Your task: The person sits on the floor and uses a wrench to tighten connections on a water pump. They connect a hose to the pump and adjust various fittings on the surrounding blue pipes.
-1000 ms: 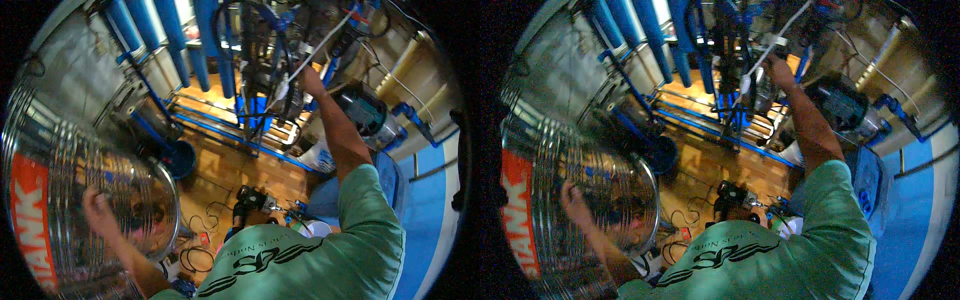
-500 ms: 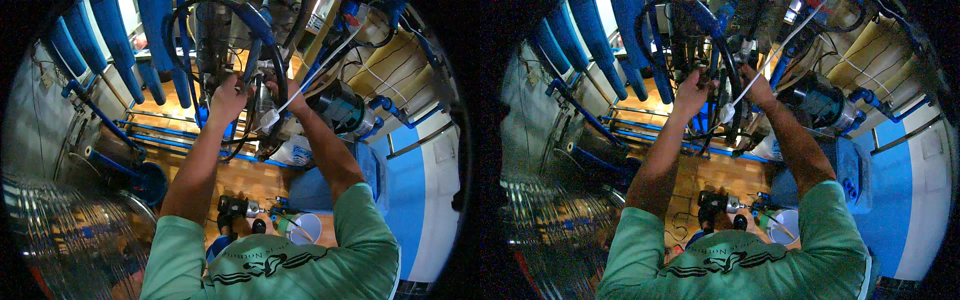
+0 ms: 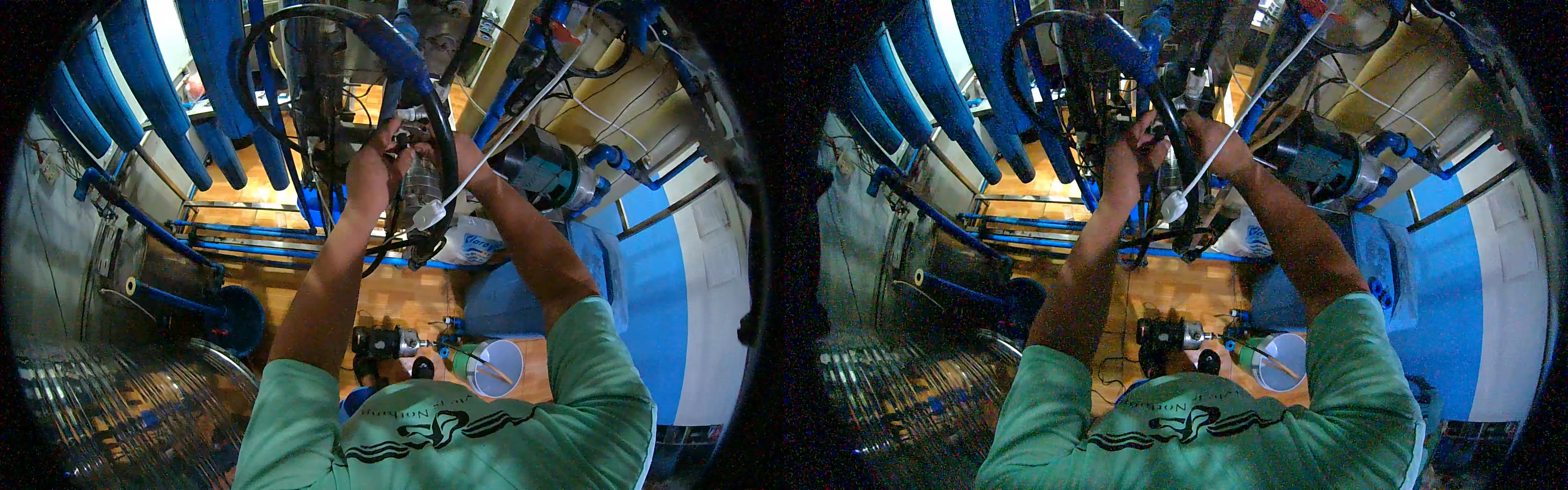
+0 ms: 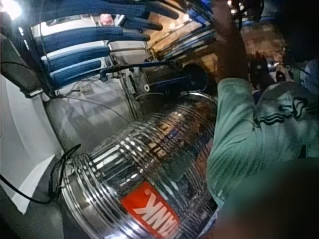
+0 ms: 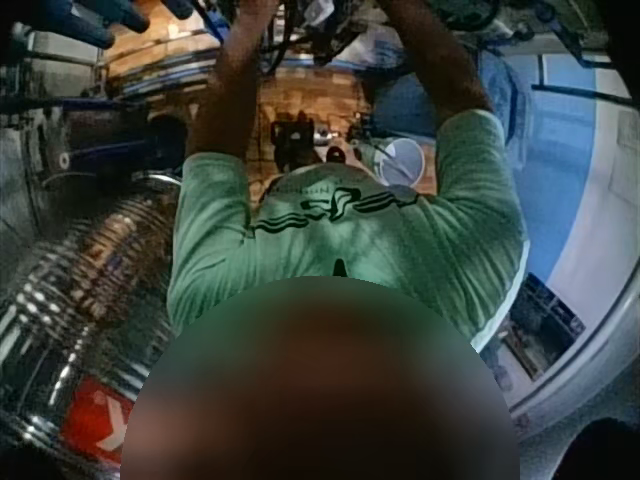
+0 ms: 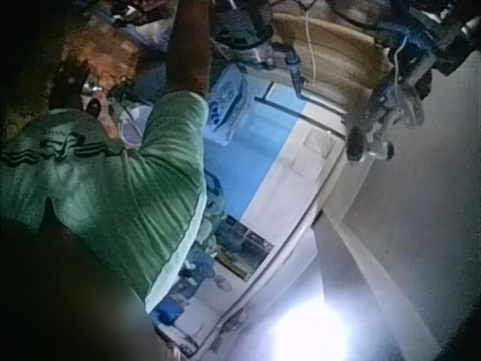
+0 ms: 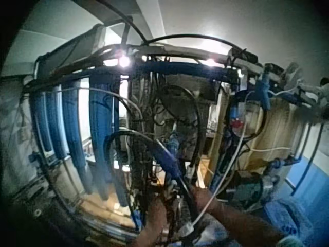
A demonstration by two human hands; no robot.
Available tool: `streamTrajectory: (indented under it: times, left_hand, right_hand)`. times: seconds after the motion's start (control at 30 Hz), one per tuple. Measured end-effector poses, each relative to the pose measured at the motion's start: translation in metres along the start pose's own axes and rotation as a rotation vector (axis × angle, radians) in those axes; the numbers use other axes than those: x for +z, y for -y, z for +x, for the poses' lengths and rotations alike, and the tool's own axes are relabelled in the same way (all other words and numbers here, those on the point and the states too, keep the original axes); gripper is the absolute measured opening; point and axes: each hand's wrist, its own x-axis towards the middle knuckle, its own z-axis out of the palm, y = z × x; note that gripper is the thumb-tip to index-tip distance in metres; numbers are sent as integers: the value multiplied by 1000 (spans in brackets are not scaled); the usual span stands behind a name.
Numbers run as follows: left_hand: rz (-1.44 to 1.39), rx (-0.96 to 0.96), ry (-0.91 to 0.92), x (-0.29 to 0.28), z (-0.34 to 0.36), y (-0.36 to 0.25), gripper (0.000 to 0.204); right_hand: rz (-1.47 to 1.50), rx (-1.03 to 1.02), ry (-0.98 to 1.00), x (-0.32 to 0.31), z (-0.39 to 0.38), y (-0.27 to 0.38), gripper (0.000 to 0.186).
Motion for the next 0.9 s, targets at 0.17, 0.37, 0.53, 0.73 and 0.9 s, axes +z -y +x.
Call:
streamTrajectory:
  times: [0.17, 0.37, 0.53, 0.73, 0.9]
  left_hand:
    - [-1, -20, 136, -5, 9, -5, 60]
    - [123, -49, 219, -19, 17, -18, 63]
    - [122, -64, 174, -17, 16, -10, 68]
    - [228, -39, 211, -23, 14, -27, 65]
    - [227, -60, 239, -24, 16, -31, 64]
  right_hand:
    - [-55, 38, 63, -1, 1, -9, 43]
    - [-282, 29, 187, -26, 13, 20, 45]
    - [-448, -34, 110, -34, 17, 50, 25]
    - [-447, 60, 149, -50, 7, 59, 19]
    - [-396, 105, 32, -37, -23, 42, 22]
